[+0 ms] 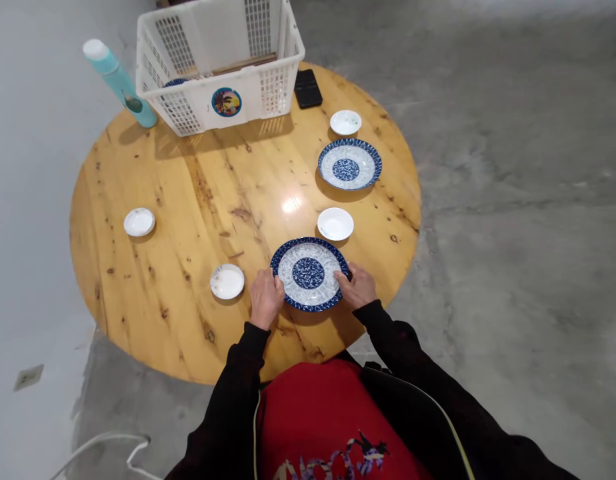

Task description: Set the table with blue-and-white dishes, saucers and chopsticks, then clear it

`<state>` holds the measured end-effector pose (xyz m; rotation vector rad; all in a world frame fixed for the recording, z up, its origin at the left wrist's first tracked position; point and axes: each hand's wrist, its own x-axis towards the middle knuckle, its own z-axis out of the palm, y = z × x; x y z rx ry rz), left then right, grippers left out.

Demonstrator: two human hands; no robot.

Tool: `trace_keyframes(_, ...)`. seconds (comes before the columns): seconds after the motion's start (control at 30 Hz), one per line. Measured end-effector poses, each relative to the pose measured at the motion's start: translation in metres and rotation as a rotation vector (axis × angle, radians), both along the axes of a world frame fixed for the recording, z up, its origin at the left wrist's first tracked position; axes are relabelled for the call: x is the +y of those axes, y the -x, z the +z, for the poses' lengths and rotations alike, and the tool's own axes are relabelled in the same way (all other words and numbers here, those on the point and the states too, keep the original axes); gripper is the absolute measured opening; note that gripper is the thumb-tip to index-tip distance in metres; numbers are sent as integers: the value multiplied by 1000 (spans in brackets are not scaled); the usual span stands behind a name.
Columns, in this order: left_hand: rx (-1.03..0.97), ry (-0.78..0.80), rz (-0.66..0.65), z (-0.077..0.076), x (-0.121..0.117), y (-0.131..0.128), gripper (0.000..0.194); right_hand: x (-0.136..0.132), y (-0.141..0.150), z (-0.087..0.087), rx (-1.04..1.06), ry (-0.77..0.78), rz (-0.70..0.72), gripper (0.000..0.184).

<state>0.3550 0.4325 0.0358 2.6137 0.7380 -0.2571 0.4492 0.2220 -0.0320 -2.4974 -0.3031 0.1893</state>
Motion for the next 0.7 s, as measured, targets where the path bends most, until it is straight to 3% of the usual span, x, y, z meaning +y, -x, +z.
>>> trace_keyframes(0.37, -1, -108, 5, -6, -7, 3, 20, 4, -10, -4, 26, 85, 82, 40)
trace_keyframes(0.7, 4, -234, -60, -3, 2, -4, 25, 12, -9, 7, 52, 168, 68, 42)
